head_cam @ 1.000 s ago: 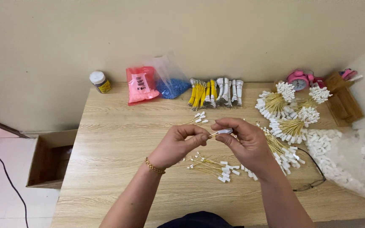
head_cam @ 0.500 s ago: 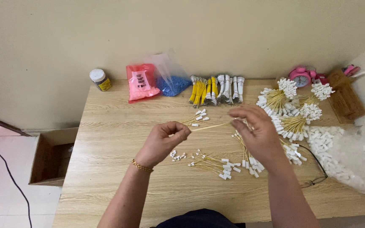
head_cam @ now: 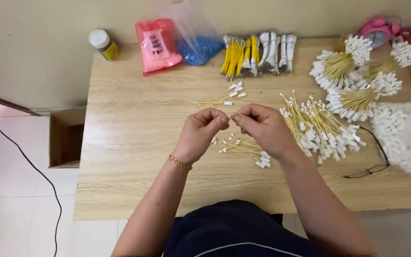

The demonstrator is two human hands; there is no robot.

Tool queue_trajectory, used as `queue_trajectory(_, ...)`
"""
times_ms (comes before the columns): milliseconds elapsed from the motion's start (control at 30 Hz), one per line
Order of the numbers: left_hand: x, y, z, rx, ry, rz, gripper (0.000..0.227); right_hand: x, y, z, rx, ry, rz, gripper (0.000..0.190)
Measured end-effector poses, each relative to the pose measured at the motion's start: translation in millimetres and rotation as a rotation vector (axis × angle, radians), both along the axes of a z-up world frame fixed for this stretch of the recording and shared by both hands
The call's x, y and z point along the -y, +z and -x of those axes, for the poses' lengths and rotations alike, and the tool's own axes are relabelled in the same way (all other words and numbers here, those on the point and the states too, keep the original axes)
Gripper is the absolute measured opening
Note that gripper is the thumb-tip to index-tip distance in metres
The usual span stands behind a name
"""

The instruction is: Assembling small white tips onto thin wooden sticks at a workbench.

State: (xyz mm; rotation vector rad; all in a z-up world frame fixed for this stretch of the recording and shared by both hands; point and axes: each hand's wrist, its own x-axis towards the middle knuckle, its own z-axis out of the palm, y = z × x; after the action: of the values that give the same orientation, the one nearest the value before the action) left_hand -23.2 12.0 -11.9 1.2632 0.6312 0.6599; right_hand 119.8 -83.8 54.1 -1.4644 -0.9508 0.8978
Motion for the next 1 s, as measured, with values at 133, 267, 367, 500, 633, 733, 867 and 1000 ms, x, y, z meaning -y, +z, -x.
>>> queue_trajectory(133, 1, -23, -8, -0.011, -0.003, 0.024, 0.015, -2, -46, -7, -0.216, -0.121, 0.082, 0.01)
queue_trajectory(267, -6, -40, -12, -0.043, -0.089, 0.039, 0.015, -1, -60, -14, -0.125, -0.11, 0.161, 0.008)
queue_trajectory(367, -10, -58, -11, -0.084, -0.124, 0.049, 0.014, -1, -60, -12, 0.035, -0.037, 0.221, 0.007)
queue_trajectory(500, -8, -68, -9, -0.109, -0.153, 0.091, 0.013, 1, -74, -14, 0.03, -0.013, 0.278, 0.008)
queue_trajectory(633, -6, -91, -15, -0.039, -0.162, 0.166, 0.011, -7, -85, -14, -0.021, -0.082, 0.196, 0.005)
queue_trajectory(733, -5, -104, -17, -0.072, -0.169, 0.178, 0.011, -8, -97, -21, -0.072, -0.166, 0.179, 0.009)
queue_trajectory(867, -13, -128, -12, -0.627, -0.207, -0.277, 0.028, -4, -91, -25, -0.066, -0.246, 0.183, 0.01)
queue_trajectory(1000, -19, -205, -23, -1.186, -0.134, -0.922, 0.023, 0, -77, -18, -0.115, -0.223, 0.181, 0.01)
